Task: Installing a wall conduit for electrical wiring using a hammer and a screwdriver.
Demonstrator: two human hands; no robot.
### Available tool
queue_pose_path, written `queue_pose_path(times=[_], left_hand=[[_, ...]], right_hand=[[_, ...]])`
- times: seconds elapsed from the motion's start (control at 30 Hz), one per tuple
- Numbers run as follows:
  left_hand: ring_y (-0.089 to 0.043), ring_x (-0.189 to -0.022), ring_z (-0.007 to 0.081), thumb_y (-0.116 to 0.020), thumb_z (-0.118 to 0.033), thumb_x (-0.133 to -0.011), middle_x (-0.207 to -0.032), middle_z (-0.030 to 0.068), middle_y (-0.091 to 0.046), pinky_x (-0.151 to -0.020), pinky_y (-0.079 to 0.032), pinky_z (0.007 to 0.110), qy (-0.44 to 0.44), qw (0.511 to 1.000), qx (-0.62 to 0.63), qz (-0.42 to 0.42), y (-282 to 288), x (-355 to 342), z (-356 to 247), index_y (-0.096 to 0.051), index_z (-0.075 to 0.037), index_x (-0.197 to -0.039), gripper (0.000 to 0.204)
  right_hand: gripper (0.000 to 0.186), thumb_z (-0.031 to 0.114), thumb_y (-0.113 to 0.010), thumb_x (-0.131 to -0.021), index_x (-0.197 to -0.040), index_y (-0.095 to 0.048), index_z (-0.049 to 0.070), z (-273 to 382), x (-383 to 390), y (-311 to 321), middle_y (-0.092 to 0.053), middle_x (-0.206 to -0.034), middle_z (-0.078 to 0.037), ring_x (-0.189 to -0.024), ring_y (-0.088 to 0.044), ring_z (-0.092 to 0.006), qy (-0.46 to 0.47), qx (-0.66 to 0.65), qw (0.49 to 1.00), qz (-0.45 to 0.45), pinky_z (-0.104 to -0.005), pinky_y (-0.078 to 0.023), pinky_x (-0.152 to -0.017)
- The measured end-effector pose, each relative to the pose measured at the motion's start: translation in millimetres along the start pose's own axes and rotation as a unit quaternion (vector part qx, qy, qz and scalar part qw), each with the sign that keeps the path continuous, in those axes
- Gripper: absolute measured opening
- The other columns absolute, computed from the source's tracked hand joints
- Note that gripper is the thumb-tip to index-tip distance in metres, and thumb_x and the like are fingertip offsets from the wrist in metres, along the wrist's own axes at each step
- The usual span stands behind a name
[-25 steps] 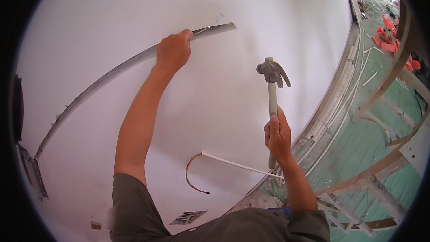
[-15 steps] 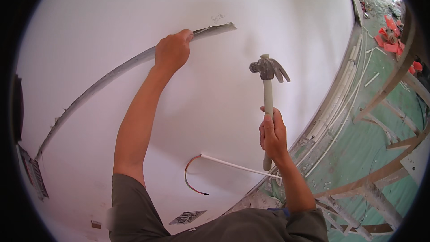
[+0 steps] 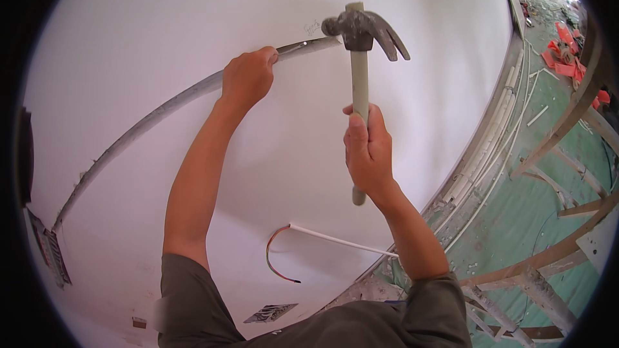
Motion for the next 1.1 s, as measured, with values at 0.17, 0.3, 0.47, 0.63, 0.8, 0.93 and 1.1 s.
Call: queue_pose_path(times=[0.17, 0.3, 0.47, 0.63, 0.8, 0.93, 1.1], left_hand=[[-0.065, -0.082, 0.0335, -0.047, -0.013, -0.092, -0.086, 0.0127, -0.070, -0.072, -0.049, 0.044, 0.001, 1.000, 0.015, -0.003, -1, -2, -3, -0.066, -0.007, -0.097, 0.020], [-0.065, -0.081, 0.0337, -0.047, -0.010, -0.090, -0.085, 0.0128, -0.069, -0.071, -0.049, 0.044, -0.003, 1.000, 0.015, -0.014, -3, -3, -3, -0.066, -0.007, -0.095, 0.020], [-0.063, -0.074, 0.0346, -0.046, -0.008, -0.088, -0.080, 0.0139, -0.067, -0.066, -0.048, 0.045, 0.014, 0.999, -0.018, 0.029, -2, -1, 3, -0.063, -0.006, -0.089, 0.018], [-0.062, -0.073, 0.0342, -0.047, -0.008, -0.088, -0.078, 0.0143, -0.067, -0.065, -0.047, 0.044, -0.013, 1.000, 0.000, -0.009, -1, -3, -2, -0.063, -0.005, -0.088, 0.016], [-0.062, -0.073, 0.0340, -0.048, -0.008, -0.088, -0.078, 0.0144, -0.067, -0.065, -0.048, 0.044, -0.013, 0.999, 0.001, -0.033, 2, -1, 2, -0.063, -0.005, -0.089, 0.015], [-0.063, -0.075, 0.0345, -0.048, -0.011, -0.090, -0.081, 0.0148, -0.067, -0.067, -0.048, 0.045, -0.001, 1.000, -0.016, -0.001, -1, -1, 4, -0.063, -0.005, -0.090, 0.016], [-0.063, -0.076, 0.0339, -0.049, -0.013, -0.092, -0.081, 0.0144, -0.067, -0.067, -0.048, 0.045, -0.005, 1.000, -0.016, 0.009, -8, -5, -7, -0.064, -0.005, -0.093, 0.017]], right_hand=[[0.025, 0.030, -0.040, -0.105, -0.103, -0.048, 0.006, -29, -18, -14, -0.038, -0.059, 0.007, -0.049, -0.033, -0.0013, 0.042, -0.009, 0.999, -0.027, -0.0205, -0.029, -0.043], [0.027, 0.032, -0.042, -0.104, -0.100, -0.049, 0.007, -70, -35, -21, -0.040, -0.059, 0.006, -0.050, -0.034, -0.0027, -0.059, 0.016, 0.998, -0.025, -0.0234, -0.031, -0.043], [0.027, 0.032, -0.036, -0.104, -0.103, -0.045, 0.007, -52, -20, -19, -0.038, -0.060, 0.005, -0.045, -0.032, -0.0011, 0.010, -0.097, 0.994, -0.056, -0.0197, -0.027, -0.036], [0.026, 0.034, -0.039, -0.104, -0.102, -0.044, 0.009, -63, -23, -17, -0.039, -0.060, 0.005, -0.045, -0.034, -0.0030, 0.064, -0.172, 0.974, -0.135, -0.0195, -0.029, -0.038], [0.026, 0.034, -0.041, -0.103, -0.097, -0.045, 0.010, -84, -41, -31, -0.041, -0.060, 0.005, -0.044, -0.036, -0.0033, -0.054, -0.003, 0.998, -0.017, -0.0207, -0.030, -0.039], [0.031, 0.040, -0.039, -0.103, -0.094, -0.043, 0.011, -31, -17, -17, -0.038, -0.062, 0.004, -0.042, -0.029, -0.0039, 0.152, -0.144, 0.971, -0.114, -0.0211, -0.028, -0.036], [0.024, 0.032, -0.041, -0.103, -0.095, -0.044, 0.010, -114, -40, -26, -0.040, -0.059, 0.004, -0.044, -0.036, -0.0037, -0.065, -0.011, 0.996, -0.063, -0.0207, -0.032, -0.039]])
Point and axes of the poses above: each hand's wrist, its own x-axis away from the middle knuckle, its own y-axis out of the back of the hand, z = x × y, the point moved 9 cm from there along -x, towards the middle knuckle
